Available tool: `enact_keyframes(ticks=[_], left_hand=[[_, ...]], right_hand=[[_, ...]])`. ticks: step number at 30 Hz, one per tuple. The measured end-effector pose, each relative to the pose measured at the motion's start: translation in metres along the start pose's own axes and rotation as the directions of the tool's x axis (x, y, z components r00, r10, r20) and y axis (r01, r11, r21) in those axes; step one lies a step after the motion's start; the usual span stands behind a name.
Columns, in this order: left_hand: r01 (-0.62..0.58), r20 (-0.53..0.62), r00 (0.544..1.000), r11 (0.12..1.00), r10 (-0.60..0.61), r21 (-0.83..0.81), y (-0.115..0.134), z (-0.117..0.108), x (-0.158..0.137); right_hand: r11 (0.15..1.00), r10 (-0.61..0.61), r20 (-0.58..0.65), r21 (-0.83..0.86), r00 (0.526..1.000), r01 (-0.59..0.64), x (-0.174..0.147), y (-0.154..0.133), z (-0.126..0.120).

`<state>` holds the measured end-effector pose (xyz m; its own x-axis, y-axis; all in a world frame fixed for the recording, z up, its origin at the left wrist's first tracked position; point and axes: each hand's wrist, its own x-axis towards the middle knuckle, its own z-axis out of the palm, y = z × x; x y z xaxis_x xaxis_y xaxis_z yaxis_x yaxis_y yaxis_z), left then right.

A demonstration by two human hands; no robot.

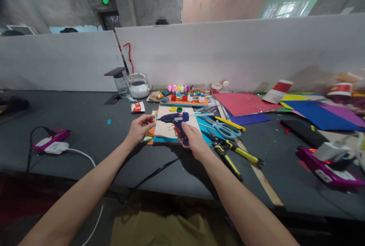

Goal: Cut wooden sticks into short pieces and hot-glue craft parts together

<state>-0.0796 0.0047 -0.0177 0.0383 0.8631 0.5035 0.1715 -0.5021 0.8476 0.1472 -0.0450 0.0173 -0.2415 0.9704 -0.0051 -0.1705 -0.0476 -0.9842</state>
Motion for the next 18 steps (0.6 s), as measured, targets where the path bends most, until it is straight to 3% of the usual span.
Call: enact_keyframes(ticks=[18], left_hand=[[-0.018,-0.008,1.0,1.0,0.018,0.002,0.0003,-0.0004,0.0007]], right_hand=[[1.0,0.005,0.01,-0.005,1.0,-0.005,-0.0005,-0.0007,-0.0001]])
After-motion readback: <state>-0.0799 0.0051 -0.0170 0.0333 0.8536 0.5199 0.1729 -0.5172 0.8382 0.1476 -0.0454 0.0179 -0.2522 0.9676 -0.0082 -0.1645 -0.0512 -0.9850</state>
